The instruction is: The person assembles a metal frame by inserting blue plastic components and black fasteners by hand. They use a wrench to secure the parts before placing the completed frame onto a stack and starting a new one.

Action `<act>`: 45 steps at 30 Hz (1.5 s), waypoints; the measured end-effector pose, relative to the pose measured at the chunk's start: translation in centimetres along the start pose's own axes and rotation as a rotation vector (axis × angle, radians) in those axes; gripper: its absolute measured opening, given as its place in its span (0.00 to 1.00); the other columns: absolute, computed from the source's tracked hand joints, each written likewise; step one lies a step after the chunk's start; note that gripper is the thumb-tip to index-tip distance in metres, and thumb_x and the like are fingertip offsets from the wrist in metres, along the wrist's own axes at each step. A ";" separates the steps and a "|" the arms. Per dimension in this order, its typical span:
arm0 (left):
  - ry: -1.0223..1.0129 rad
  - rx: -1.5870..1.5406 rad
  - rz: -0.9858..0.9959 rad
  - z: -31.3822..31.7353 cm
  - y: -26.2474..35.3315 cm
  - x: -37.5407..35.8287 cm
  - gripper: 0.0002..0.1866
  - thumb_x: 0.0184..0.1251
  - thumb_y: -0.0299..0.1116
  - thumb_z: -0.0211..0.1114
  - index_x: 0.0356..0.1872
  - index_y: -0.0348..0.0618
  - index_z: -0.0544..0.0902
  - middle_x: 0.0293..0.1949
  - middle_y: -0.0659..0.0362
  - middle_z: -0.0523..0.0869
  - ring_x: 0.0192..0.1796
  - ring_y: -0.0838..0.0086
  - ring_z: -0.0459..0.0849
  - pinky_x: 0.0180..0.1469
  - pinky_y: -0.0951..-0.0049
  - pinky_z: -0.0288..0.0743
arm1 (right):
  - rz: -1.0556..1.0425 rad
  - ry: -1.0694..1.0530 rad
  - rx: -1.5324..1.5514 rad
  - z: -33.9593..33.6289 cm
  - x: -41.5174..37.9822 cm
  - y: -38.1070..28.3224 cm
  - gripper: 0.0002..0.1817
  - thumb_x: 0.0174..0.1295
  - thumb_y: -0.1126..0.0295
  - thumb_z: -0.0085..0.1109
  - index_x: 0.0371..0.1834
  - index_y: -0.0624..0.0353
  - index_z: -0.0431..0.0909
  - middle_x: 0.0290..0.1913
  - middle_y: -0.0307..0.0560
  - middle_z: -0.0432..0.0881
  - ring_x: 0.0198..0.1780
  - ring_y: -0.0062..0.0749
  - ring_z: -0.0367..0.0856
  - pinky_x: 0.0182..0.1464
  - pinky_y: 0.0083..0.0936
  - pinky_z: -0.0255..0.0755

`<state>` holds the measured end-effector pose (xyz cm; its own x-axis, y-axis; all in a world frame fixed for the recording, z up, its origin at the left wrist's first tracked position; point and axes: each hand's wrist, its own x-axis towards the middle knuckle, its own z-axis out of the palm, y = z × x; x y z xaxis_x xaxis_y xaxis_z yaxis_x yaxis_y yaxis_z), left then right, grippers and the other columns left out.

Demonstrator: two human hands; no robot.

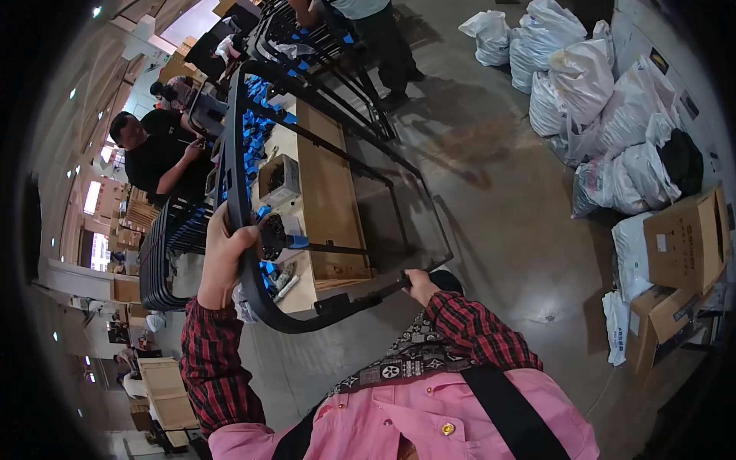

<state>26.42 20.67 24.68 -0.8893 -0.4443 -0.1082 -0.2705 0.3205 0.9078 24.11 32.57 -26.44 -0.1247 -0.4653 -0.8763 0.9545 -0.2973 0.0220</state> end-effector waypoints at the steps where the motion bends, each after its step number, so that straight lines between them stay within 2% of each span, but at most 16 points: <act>1: 0.003 0.000 -0.026 -0.8 -1.3 1.9 0.17 0.46 0.25 0.59 0.40 0.32 0.68 0.24 0.63 0.72 0.20 0.83 0.71 0.21 0.83 0.68 | -0.007 0.009 0.000 1.3 1.6 0.0 0.07 0.55 0.70 0.54 0.35 0.59 0.73 0.37 0.48 0.74 0.39 0.37 0.73 0.34 0.38 0.70; 6: 0.053 -0.008 -0.116 -4.5 -5.1 12.6 0.21 0.45 0.23 0.59 0.43 0.33 0.67 0.26 0.63 0.72 0.24 0.83 0.71 0.26 0.82 0.68 | 0.015 -0.069 -0.095 9.0 5.3 -3.7 0.07 0.60 0.73 0.47 0.36 0.65 0.65 0.35 0.50 0.71 0.38 0.39 0.74 0.37 0.34 0.76; 10: 0.113 0.081 -0.217 -6.7 -6.7 18.3 0.20 0.45 0.22 0.58 0.44 0.33 0.67 0.27 0.63 0.72 0.26 0.83 0.71 0.28 0.82 0.69 | 0.089 0.054 -0.095 13.7 6.9 -4.8 0.07 0.60 0.72 0.47 0.36 0.65 0.65 0.36 0.51 0.71 0.39 0.40 0.74 0.38 0.35 0.76; 14: 0.156 0.106 -0.275 -9.4 -9.2 21.6 0.21 0.43 0.22 0.57 0.44 0.33 0.67 0.29 0.62 0.71 0.32 0.82 0.71 0.33 0.81 0.69 | 0.139 0.086 -0.440 17.1 9.4 -6.0 0.09 0.60 0.70 0.49 0.38 0.66 0.66 0.37 0.53 0.73 0.43 0.43 0.74 0.42 0.39 0.74; 16: 0.210 0.084 -0.350 -11.2 -10.6 21.7 0.21 0.42 0.21 0.56 0.43 0.33 0.68 0.29 0.62 0.72 0.32 0.82 0.71 0.33 0.80 0.69 | 0.370 -0.085 -0.599 17.3 12.3 -6.2 0.11 0.60 0.70 0.50 0.38 0.68 0.66 0.40 0.54 0.73 0.45 0.43 0.74 0.43 0.39 0.73; 18: 0.292 0.181 -0.396 -11.9 -10.3 21.8 0.21 0.43 0.22 0.57 0.44 0.32 0.68 0.30 0.59 0.74 0.30 0.77 0.73 0.33 0.78 0.69 | 0.417 -0.055 -0.687 19.4 12.0 -7.4 0.11 0.59 0.70 0.51 0.37 0.69 0.68 0.38 0.53 0.75 0.40 0.39 0.76 0.42 0.35 0.74; 20: 0.328 0.659 -0.321 -11.9 -9.2 21.1 0.22 0.44 0.24 0.60 0.46 0.32 0.70 0.31 0.53 0.77 0.30 0.66 0.75 0.33 0.75 0.70 | -0.038 -1.256 -1.676 16.6 18.5 -8.2 0.10 0.57 0.71 0.52 0.36 0.69 0.69 0.34 0.50 0.77 0.36 0.35 0.77 0.39 0.29 0.74; 21: 0.416 1.032 -0.237 -11.0 -9.2 20.5 0.24 0.44 0.27 0.65 0.47 0.34 0.72 0.34 0.49 0.77 0.35 0.57 0.75 0.38 0.69 0.71 | 0.438 -0.524 -1.514 25.3 11.5 -11.9 0.09 0.56 0.72 0.52 0.35 0.68 0.70 0.30 0.47 0.77 0.32 0.31 0.78 0.36 0.24 0.75; 24: 0.555 1.391 -0.303 -8.2 -7.9 20.8 0.24 0.44 0.26 0.67 0.47 0.38 0.76 0.42 0.53 0.76 0.45 0.57 0.72 0.48 0.61 0.65 | 0.345 -0.453 -1.332 33.7 10.3 -17.5 0.14 0.55 0.74 0.51 0.45 0.68 0.69 0.34 0.47 0.77 0.33 0.28 0.77 0.33 0.19 0.74; 28: 0.921 1.318 -0.494 -5.6 -9.5 21.5 0.24 0.40 0.20 0.67 0.45 0.44 0.78 0.39 0.55 0.75 0.42 0.59 0.72 0.48 0.62 0.63 | 0.172 -0.608 -1.473 43.8 11.0 -23.7 0.20 0.56 0.73 0.50 0.53 0.68 0.65 0.38 0.48 0.77 0.34 0.26 0.77 0.35 0.20 0.74; 31: 1.127 1.328 -0.543 -4.8 -11.1 21.7 0.24 0.40 0.20 0.67 0.45 0.42 0.78 0.38 0.55 0.75 0.41 0.60 0.72 0.46 0.63 0.65 | 0.077 -0.699 -1.514 49.6 10.7 -25.6 0.18 0.57 0.74 0.49 0.51 0.67 0.67 0.38 0.46 0.78 0.34 0.24 0.76 0.34 0.18 0.72; 36: 1.163 1.278 -0.543 -6.0 -11.6 22.9 0.20 0.46 0.22 0.66 0.44 0.38 0.77 0.38 0.52 0.75 0.41 0.57 0.72 0.44 0.61 0.67 | -0.048 -0.878 -1.583 55.9 9.1 -24.4 0.14 0.60 0.73 0.48 0.49 0.63 0.70 0.36 0.42 0.77 0.33 0.21 0.75 0.35 0.16 0.69; 38: 1.274 1.363 -0.624 -4.9 -10.3 25.0 0.18 0.48 0.23 0.66 0.44 0.37 0.76 0.40 0.51 0.75 0.42 0.57 0.72 0.44 0.63 0.67 | -0.063 -0.950 -1.573 57.1 8.8 -23.9 0.13 0.58 0.74 0.49 0.46 0.66 0.71 0.32 0.42 0.78 0.32 0.22 0.75 0.33 0.17 0.69; 39: 1.339 1.372 -0.534 -3.9 -10.1 25.6 0.16 0.51 0.23 0.65 0.44 0.36 0.76 0.41 0.50 0.74 0.43 0.56 0.72 0.43 0.65 0.68 | -0.065 -0.954 -1.576 57.6 9.1 -23.6 0.13 0.58 0.74 0.49 0.46 0.66 0.71 0.32 0.42 0.78 0.32 0.22 0.75 0.33 0.17 0.69; 42: 1.307 0.838 -0.472 0.0 -12.6 28.9 0.14 0.51 0.22 0.63 0.41 0.38 0.77 0.39 0.50 0.76 0.40 0.58 0.75 0.40 0.67 0.70 | -0.160 -1.009 -1.560 59.7 11.1 -22.4 0.12 0.59 0.74 0.48 0.45 0.66 0.72 0.32 0.43 0.78 0.31 0.23 0.76 0.33 0.17 0.69; 45: 0.936 0.443 -0.541 2.1 -19.8 31.7 0.10 0.53 0.26 0.60 0.38 0.37 0.78 0.35 0.49 0.78 0.36 0.56 0.78 0.37 0.66 0.72 | -0.261 -0.949 -1.616 63.7 11.6 -19.8 0.11 0.56 0.73 0.51 0.41 0.66 0.73 0.34 0.43 0.78 0.31 0.20 0.75 0.34 0.16 0.70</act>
<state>2.79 2.00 2.39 -0.0499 -0.9962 0.0710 -0.8002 0.0824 0.5941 -13.53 -20.09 -6.41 0.1620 -0.9542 -0.2514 0.1231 0.2724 -0.9543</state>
